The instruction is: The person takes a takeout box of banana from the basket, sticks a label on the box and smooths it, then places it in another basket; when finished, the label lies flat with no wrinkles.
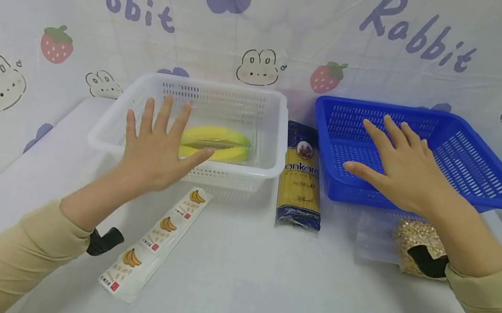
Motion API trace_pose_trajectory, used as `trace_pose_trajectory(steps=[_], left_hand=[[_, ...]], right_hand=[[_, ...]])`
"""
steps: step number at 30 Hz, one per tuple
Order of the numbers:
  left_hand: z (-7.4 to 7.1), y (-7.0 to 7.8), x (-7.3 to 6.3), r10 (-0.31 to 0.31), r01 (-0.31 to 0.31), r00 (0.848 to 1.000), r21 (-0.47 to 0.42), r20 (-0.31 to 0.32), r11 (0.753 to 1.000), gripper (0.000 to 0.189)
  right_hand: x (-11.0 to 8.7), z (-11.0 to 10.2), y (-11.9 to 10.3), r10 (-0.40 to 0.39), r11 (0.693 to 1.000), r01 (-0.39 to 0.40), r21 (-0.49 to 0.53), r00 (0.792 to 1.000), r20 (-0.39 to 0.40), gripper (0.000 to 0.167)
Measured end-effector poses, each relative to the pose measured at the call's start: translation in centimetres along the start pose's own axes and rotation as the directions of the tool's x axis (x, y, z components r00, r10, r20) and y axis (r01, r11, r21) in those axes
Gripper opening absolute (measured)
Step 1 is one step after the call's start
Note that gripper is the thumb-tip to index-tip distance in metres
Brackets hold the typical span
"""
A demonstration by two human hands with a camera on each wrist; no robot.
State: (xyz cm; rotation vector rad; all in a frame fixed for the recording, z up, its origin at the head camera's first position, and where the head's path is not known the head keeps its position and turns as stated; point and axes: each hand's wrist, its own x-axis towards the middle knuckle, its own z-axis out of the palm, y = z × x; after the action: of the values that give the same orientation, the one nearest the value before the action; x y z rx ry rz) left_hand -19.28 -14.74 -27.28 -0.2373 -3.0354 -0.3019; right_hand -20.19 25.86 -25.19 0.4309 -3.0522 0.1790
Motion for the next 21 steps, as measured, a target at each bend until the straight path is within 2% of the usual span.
trace_pose_trajectory(steps=[4,7,10,14,18,21], left_hand=[[-0.6,-0.3,0.2,0.015,-0.015,0.999,-0.010,-0.029,1.000,0.094],[-1.3,-1.0,0.4,0.022,-0.025,0.997,-0.044,-0.069,0.999,0.094],[-2.3,-2.2,0.8,0.008,-0.020,0.994,-0.112,-0.108,0.993,0.092],[-4.0,-4.4,1.5,-0.048,0.014,0.989,-0.234,-0.139,0.972,0.089],[-5.4,-7.3,2.4,-0.127,0.085,0.986,-0.333,-0.107,0.939,0.086],[-6.1,-9.8,2.9,-0.175,0.152,0.984,-0.395,-0.023,0.906,0.086]], right_hand=[[0.7,-0.8,-1.5,-0.035,0.995,0.038,0.095,0.999,-0.032,0.088],[1.4,-1.2,-2.8,-0.049,0.977,0.060,0.204,0.997,-0.059,0.085],[2.4,-1.5,-4.2,-0.047,0.942,0.071,0.327,0.996,-0.079,0.081],[3.7,-1.8,-6.0,-0.025,0.878,0.052,0.476,0.998,-0.063,0.076],[5.3,-1.6,-7.6,-0.007,0.830,0.017,0.558,1.000,-0.021,0.074],[6.6,-1.1,-8.6,0.000,0.803,-0.008,0.596,1.000,0.014,0.072]])
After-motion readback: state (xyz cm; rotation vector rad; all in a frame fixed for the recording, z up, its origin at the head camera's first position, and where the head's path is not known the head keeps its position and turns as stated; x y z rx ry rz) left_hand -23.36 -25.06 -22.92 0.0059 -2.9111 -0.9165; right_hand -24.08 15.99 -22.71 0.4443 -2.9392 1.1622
